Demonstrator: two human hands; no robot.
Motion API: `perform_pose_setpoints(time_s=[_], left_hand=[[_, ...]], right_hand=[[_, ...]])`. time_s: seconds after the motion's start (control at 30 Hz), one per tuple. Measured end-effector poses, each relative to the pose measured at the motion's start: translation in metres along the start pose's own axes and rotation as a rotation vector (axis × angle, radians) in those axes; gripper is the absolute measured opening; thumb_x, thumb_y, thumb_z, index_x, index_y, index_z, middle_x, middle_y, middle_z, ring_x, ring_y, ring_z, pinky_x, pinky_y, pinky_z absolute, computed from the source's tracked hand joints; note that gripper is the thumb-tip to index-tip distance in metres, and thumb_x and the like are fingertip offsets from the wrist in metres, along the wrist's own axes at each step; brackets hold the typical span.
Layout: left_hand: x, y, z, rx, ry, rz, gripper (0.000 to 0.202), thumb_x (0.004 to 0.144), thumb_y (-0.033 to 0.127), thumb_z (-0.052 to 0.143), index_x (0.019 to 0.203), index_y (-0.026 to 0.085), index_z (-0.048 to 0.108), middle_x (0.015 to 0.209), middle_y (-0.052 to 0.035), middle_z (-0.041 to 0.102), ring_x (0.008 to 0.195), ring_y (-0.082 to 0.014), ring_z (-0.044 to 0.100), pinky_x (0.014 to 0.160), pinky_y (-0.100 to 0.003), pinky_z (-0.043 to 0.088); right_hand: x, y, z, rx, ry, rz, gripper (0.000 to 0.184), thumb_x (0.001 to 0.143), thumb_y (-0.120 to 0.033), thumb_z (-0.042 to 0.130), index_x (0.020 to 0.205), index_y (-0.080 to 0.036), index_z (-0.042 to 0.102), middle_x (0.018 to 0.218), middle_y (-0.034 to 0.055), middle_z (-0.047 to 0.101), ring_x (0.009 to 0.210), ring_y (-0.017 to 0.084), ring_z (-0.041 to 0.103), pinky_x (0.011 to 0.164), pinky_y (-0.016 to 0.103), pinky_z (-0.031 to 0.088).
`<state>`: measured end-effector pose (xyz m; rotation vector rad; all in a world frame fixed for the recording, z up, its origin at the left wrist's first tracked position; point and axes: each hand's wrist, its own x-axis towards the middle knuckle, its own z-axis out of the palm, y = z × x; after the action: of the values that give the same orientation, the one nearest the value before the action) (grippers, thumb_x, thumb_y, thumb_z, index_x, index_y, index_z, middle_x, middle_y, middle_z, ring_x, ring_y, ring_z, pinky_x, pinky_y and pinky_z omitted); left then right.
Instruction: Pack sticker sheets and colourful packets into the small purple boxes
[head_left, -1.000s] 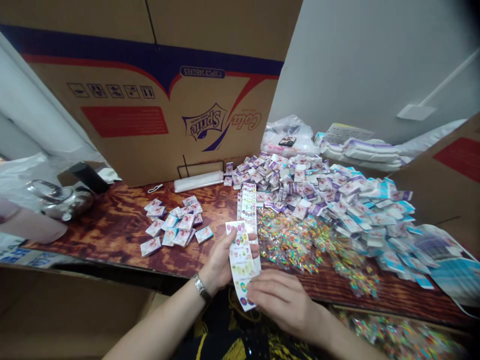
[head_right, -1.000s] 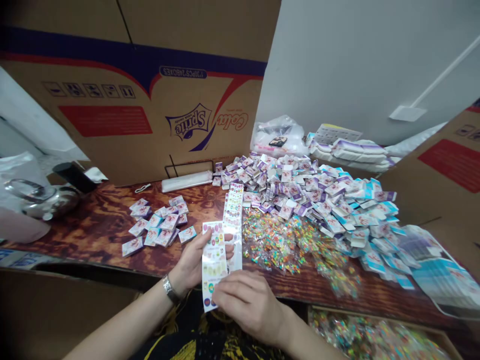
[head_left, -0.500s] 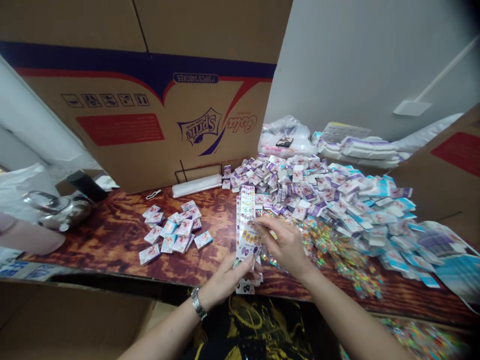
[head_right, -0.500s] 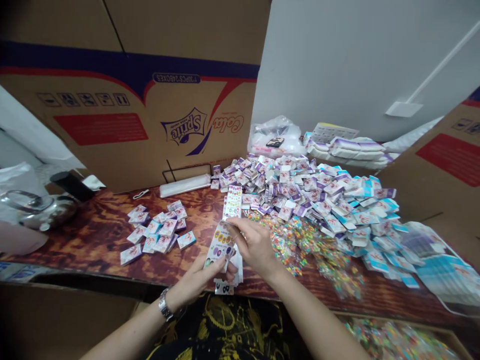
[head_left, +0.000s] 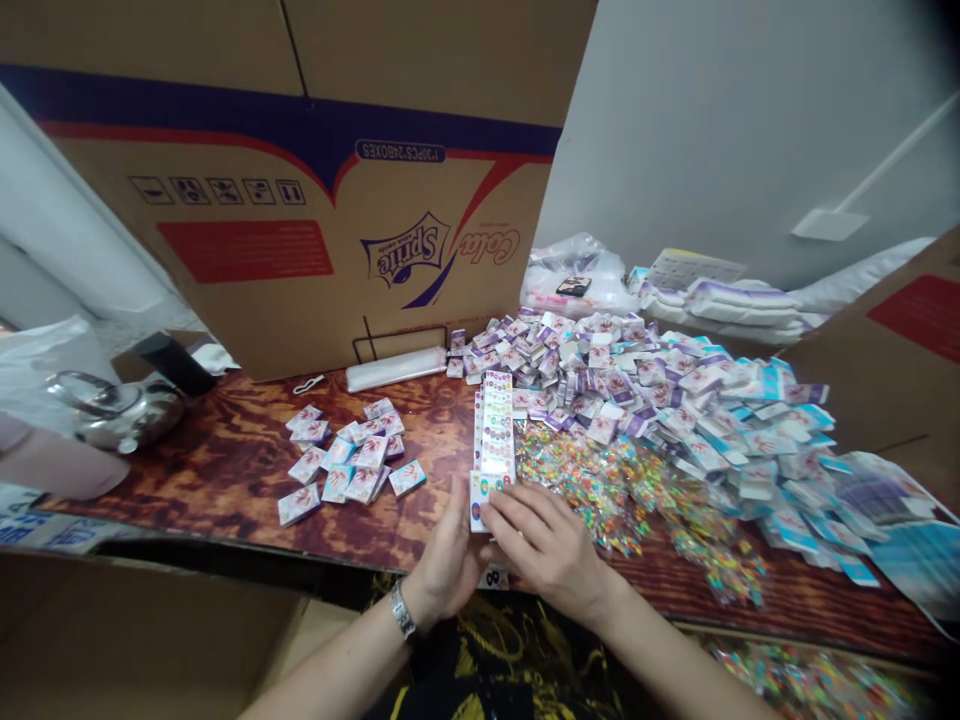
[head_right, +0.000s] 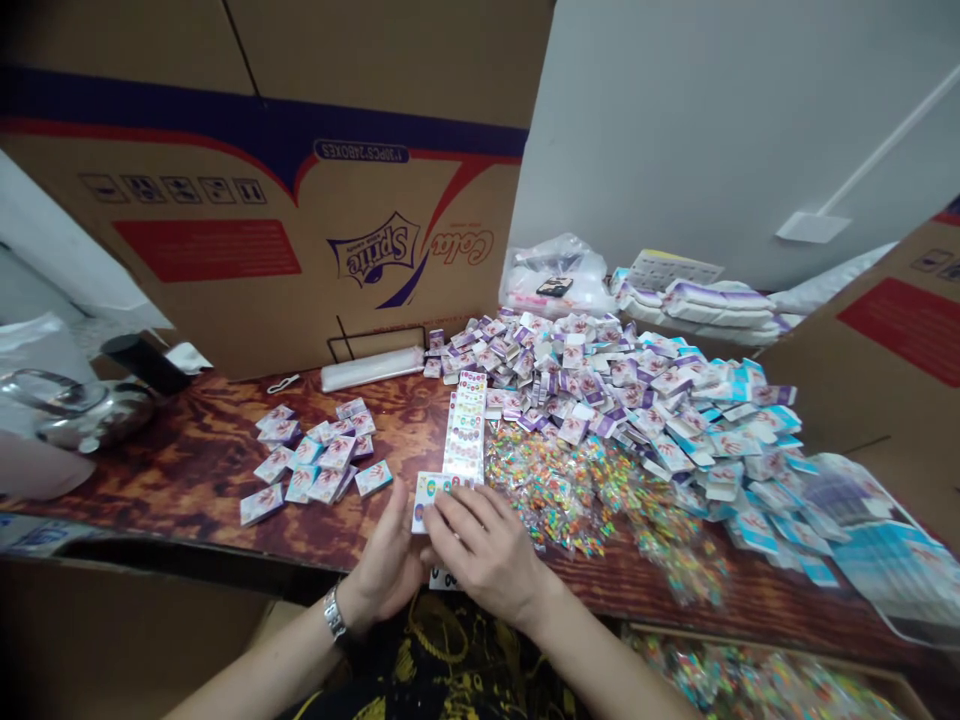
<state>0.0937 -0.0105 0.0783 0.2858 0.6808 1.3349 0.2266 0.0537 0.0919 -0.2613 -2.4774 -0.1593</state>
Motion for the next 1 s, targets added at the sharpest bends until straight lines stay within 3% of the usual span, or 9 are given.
perform_pose_setpoints(time_s=[0.13,0.3,0.37,0.5,0.63,0.73,0.87,1.0], left_hand=[[0.002,0.002,-0.003,0.024,0.021,0.027,0.049,0.079,0.058,0.053,0.103,0.017,0.065,0.100,-0.0077,0.065,0.093,-0.0209,0.058,0.078,-0.031,0.046],[0.005,0.009,-0.009,0.151,0.149,0.136,0.028,0.070,0.036,0.072,0.089,0.015,0.068,0.080,-0.0032,0.066,0.068,-0.0121,0.057,0.066,-0.023,0.044],[0.004,0.013,-0.010,0.241,0.132,0.150,0.030,0.069,0.034,0.073,0.091,0.014,0.069,0.077,-0.0041,0.066,0.065,-0.0115,0.056,0.065,-0.024,0.044],[0.002,0.017,-0.012,0.390,0.087,0.162,0.032,0.072,0.035,0.070,0.095,0.013,0.069,0.087,-0.0077,0.067,0.076,-0.0160,0.059,0.073,-0.028,0.046],[-0.001,0.022,-0.012,0.511,-0.019,0.133,0.035,0.084,0.043,0.054,0.100,0.015,0.069,0.094,-0.0094,0.066,0.082,-0.0186,0.059,0.076,-0.031,0.046],[-0.005,0.031,-0.010,0.796,-0.106,0.166,0.033,0.082,0.037,0.058,0.109,0.020,0.065,0.104,-0.0080,0.063,0.095,-0.0216,0.056,0.084,-0.033,0.043],[-0.008,0.038,-0.011,1.100,-0.197,0.238,0.030,0.086,0.034,0.052,0.110,0.023,0.065,0.093,-0.0061,0.064,0.089,-0.0204,0.056,0.083,-0.031,0.043],[-0.004,0.027,-0.021,1.040,-0.099,0.260,0.028,0.085,0.034,0.053,0.108,0.021,0.062,0.088,-0.0057,0.065,0.081,-0.0190,0.060,0.077,-0.031,0.047]], right_hand=[[-0.001,0.001,0.000,0.024,0.019,-0.050,0.029,0.090,-0.015,0.040,0.112,-0.015,0.059,0.103,0.0105,0.067,0.102,0.024,0.057,0.089,0.042,0.048],[-0.002,0.000,0.000,0.110,-0.008,0.078,0.022,0.089,-0.014,0.046,0.103,-0.020,0.062,0.085,0.0069,0.065,0.089,0.019,0.059,0.079,0.035,0.050],[-0.003,0.000,0.002,0.168,-0.054,0.148,0.021,0.090,-0.014,0.047,0.100,-0.021,0.063,0.084,0.0064,0.065,0.086,0.018,0.057,0.075,0.033,0.049],[-0.002,0.004,0.003,0.380,-0.125,0.298,0.019,0.091,-0.017,0.047,0.104,-0.020,0.059,0.087,0.0054,0.064,0.083,0.017,0.056,0.074,0.030,0.048],[0.003,0.008,-0.003,0.516,-0.161,0.433,0.012,0.090,-0.023,0.050,0.099,-0.019,0.058,0.088,0.0052,0.059,0.083,0.016,0.056,0.073,0.028,0.047],[0.006,0.012,-0.005,0.529,-0.196,0.499,0.009,0.088,-0.026,0.054,0.091,-0.019,0.057,0.086,0.0039,0.054,0.078,0.014,0.054,0.068,0.025,0.045],[0.002,0.017,-0.001,0.572,-0.253,0.586,0.012,0.085,-0.031,0.059,0.090,-0.020,0.056,0.085,0.0018,0.056,0.076,0.014,0.054,0.065,0.024,0.043],[-0.006,0.014,0.006,0.678,-0.244,0.668,0.013,0.087,-0.033,0.056,0.087,-0.020,0.057,0.075,-0.0016,0.059,0.067,0.012,0.054,0.060,0.022,0.040]])
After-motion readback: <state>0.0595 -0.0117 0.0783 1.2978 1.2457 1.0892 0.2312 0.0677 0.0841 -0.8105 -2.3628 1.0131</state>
